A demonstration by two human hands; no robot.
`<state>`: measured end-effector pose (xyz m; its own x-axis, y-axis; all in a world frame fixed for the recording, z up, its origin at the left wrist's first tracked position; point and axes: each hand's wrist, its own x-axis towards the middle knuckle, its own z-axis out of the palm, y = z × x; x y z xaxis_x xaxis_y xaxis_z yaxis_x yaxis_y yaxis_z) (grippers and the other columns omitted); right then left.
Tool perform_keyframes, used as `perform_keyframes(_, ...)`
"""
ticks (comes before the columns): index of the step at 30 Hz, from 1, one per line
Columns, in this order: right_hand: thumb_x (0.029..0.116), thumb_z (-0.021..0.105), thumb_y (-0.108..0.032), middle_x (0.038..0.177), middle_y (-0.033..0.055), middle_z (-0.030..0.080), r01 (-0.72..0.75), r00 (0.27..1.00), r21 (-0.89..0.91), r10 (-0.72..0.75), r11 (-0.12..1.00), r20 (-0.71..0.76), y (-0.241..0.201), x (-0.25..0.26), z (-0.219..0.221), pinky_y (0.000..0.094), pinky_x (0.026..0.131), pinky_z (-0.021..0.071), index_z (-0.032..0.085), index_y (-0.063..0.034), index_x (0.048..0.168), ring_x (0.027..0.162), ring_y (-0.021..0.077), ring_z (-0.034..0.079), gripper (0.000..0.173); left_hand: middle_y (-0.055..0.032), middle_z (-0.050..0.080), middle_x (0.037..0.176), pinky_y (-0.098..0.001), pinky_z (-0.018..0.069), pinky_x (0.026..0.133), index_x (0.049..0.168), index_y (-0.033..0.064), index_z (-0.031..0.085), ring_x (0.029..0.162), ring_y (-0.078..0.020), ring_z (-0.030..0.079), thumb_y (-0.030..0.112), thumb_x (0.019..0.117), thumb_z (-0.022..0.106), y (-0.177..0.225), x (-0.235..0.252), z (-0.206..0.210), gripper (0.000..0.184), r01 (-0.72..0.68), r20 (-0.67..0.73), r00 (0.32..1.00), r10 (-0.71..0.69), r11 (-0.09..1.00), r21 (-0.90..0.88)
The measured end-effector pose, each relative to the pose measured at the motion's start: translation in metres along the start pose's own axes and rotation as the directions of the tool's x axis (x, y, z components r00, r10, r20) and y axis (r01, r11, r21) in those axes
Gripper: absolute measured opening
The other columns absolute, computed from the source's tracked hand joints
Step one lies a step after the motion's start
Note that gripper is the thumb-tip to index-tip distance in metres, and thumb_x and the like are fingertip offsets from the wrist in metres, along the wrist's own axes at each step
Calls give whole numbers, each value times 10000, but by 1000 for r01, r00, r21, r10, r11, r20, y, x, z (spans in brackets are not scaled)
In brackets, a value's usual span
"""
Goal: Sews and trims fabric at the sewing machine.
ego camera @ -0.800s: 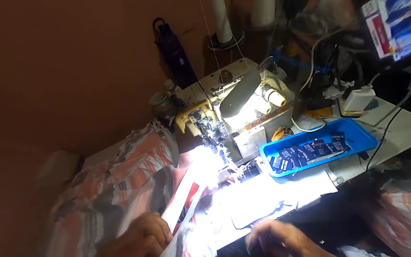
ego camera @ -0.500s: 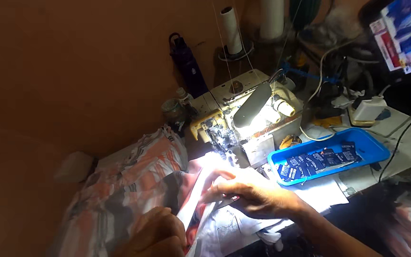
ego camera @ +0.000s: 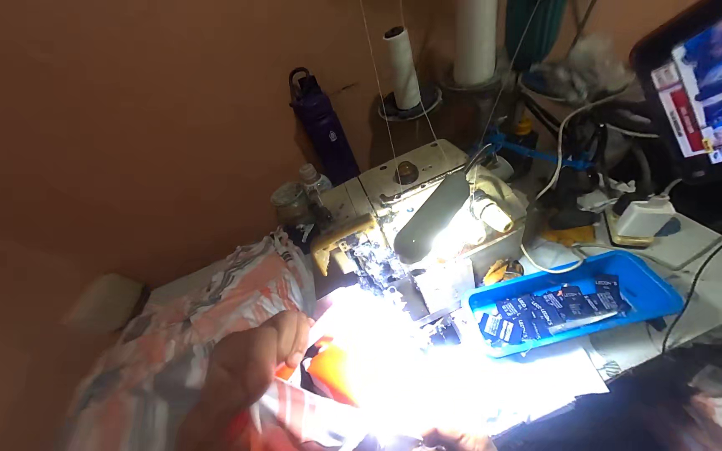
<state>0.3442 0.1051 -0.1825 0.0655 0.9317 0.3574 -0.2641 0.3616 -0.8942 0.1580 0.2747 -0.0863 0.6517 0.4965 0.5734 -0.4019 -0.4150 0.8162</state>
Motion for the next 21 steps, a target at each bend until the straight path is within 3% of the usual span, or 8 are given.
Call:
perform_keyframes(4, 923, 624, 38, 828, 139, 713, -33, 998, -91, 28, 995, -55, 1, 2, 0, 63, 778, 445, 680, 186, 933, 785, -75, 591, 158, 150, 611, 755, -160, 457, 805, 752, 241, 671, 795, 17, 599, 378, 960, 663, -10, 2, 3, 250, 45, -119, 992, -47, 999, -23)
perform_keyframes(8, 973, 582, 12, 859, 56, 681, -70, 997, 6, 70, 998, 14, 16, 22, -6, 82, 782, 455, 662, 150, 981, 811, -96, 567, 159, 146, 626, 742, -199, 489, 913, 780, 235, 687, 799, 5, 626, 352, 989, 634, -22, 4, -16, 245, 24, -117, 993, -26, 1000, -12)
perform_keyframes(10, 963, 613, -16, 863, 43, 677, -8, 1000, 8, 8, 1000, 18, 24, 38, -9, 101, 805, 473, 676, 109, 946, 836, -79, 582, 141, 150, 599, 701, -194, 494, 893, 760, 237, 677, 742, 10, 608, 328, 971, 658, -15, 9, -15, 230, 34, -155, 987, -31, 999, 12)
perform_keyframes(13, 970, 633, -54, 849, 67, 667, 126, 991, -32, -124, 992, 45, 20, 47, -15, 102, 799, 467, 648, 82, 920, 827, -57, 585, 146, 171, 558, 705, -158, 478, 861, 768, 244, 643, 730, 50, 568, 344, 965, 682, 2, 17, -11, 224, 66, -15, 998, -64, 988, 142)
perform_keyframes(17, 942, 604, 22, 788, 102, 632, 35, 998, -60, -32, 998, 54, 2, 25, -9, 77, 746, 430, 645, 149, 901, 762, -54, 540, 139, 155, 575, 739, -144, 473, 783, 739, 226, 589, 767, 55, 572, 422, 927, 710, 9, 12, -5, 297, 124, 173, 970, -172, 959, 255)
perform_keyframes(19, 944, 599, 28, 754, 82, 617, 36, 999, -77, -36, 996, 4, 3, 16, -4, 59, 725, 413, 637, 151, 882, 735, -80, 519, 143, 171, 615, 806, -138, 478, 818, 817, 247, 653, 833, 71, 590, 442, 923, 717, 13, 8, -11, 231, 198, 273, 925, -265, 948, 250)
perform_keyframes(21, 940, 625, 17, 796, 112, 678, 55, 998, -68, -57, 996, -29, 5, 10, -1, 58, 761, 436, 665, 168, 912, 766, -81, 563, 158, 154, 626, 839, -128, 467, 821, 849, 223, 672, 854, 71, 587, 414, 930, 722, 15, 7, -14, 214, 206, 326, 902, -282, 946, 250)
